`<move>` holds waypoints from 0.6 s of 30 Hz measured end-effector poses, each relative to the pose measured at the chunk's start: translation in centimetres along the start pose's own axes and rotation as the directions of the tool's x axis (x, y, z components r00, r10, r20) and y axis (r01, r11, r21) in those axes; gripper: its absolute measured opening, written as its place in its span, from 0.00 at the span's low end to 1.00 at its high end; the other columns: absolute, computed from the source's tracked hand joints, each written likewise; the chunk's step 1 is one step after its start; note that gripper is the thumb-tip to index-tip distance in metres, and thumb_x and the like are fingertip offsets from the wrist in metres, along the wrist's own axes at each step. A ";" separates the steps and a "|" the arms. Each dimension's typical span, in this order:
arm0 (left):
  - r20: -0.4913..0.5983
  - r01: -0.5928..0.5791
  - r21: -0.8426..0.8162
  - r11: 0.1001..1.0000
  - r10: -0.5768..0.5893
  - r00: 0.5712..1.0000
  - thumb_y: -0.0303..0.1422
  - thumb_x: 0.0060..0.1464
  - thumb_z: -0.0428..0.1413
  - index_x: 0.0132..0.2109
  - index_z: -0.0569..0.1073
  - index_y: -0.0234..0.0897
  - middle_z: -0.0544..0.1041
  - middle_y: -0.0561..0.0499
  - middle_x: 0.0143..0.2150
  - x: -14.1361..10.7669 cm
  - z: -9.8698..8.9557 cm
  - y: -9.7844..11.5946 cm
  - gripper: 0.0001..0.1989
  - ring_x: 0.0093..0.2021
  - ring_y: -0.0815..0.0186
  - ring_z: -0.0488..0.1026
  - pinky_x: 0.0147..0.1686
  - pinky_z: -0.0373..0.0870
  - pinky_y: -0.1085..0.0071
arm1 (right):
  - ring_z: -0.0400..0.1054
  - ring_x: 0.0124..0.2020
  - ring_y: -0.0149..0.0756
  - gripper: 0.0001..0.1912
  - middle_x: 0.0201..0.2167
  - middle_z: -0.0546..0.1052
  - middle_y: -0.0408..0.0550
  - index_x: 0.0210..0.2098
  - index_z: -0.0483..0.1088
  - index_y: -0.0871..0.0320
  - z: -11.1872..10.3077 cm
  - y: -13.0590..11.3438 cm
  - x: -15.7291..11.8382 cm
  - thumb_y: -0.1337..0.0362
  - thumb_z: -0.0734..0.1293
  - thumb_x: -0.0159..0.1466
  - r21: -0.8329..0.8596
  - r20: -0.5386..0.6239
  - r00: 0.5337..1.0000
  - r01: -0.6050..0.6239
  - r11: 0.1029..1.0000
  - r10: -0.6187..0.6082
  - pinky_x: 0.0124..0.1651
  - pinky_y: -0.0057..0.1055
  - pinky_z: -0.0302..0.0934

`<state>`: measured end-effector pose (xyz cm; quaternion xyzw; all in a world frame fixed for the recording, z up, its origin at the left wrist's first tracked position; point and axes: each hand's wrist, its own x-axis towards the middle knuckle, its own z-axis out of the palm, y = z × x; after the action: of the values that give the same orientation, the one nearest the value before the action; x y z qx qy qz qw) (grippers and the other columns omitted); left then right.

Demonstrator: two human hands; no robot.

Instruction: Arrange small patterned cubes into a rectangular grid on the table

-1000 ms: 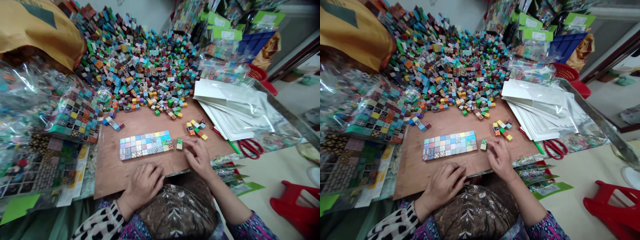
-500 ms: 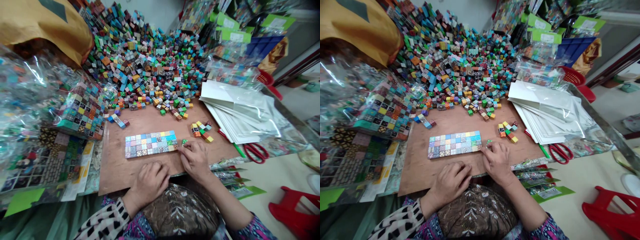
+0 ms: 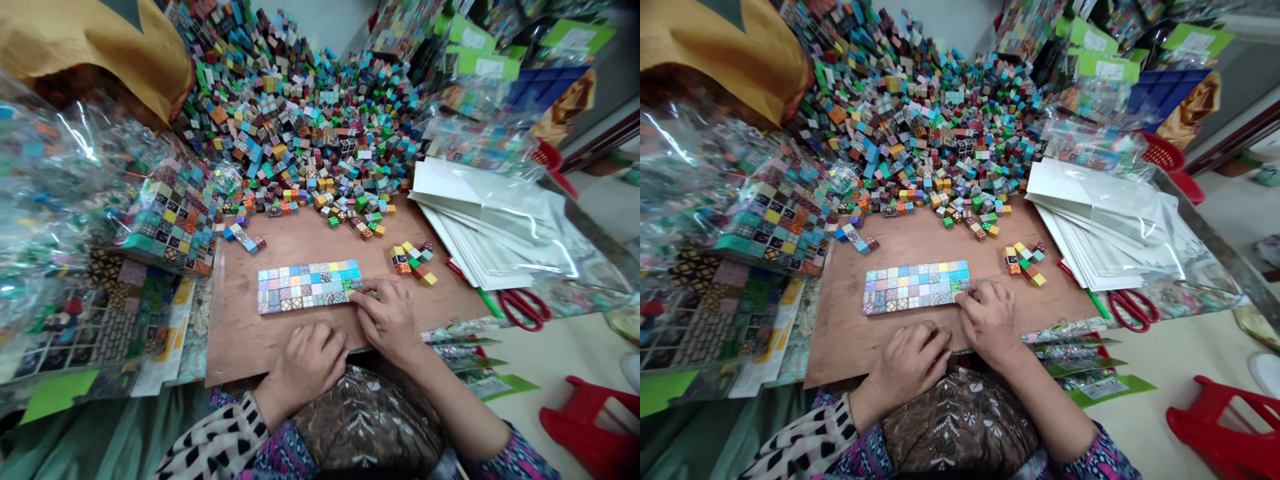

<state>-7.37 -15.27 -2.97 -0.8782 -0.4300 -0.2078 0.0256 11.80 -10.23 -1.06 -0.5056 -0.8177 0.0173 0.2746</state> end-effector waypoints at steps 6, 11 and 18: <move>-0.002 0.005 0.019 1.000 -0.005 1.000 0.36 0.61 0.50 0.47 0.71 0.38 0.75 0.47 0.39 -0.1 0.0 0.0 0.11 0.33 0.61 0.71 0.31 0.66 0.64 | 0.61 0.43 0.45 0.12 0.41 0.73 0.52 0.40 0.77 0.55 0.1 -0.9 0.8 0.69 0.62 0.64 0.030 0.021 0.999 0.048 0.998 -0.048 0.44 0.41 0.49; -0.006 0.001 0.031 1.000 0.000 1.000 0.37 0.62 0.49 0.47 0.71 0.38 0.75 0.48 0.38 -0.1 -0.1 0.1 0.11 0.32 0.60 0.71 0.29 0.66 0.64 | 0.61 0.43 0.45 0.11 0.40 0.74 0.51 0.38 0.77 0.54 0.4 -1.0 1.1 0.69 0.62 0.63 0.001 0.045 0.997 0.061 0.998 -0.061 0.44 0.41 0.48; -0.018 0.004 0.058 0.998 -0.003 1.000 0.37 0.62 0.49 0.46 0.72 0.38 0.75 0.48 0.38 0.1 -0.2 0.2 0.11 0.30 0.61 0.71 0.29 0.65 0.64 | 0.61 0.43 0.45 0.11 0.42 0.74 0.52 0.39 0.78 0.53 0.7 -1.7 1.8 0.68 0.63 0.64 0.059 0.040 0.993 0.112 0.992 -0.114 0.44 0.41 0.48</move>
<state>-7.24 -15.34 -2.73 -0.8745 -0.4370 -0.2032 0.0546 9.44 -9.42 -0.37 -0.4501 -0.8499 0.0360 0.2717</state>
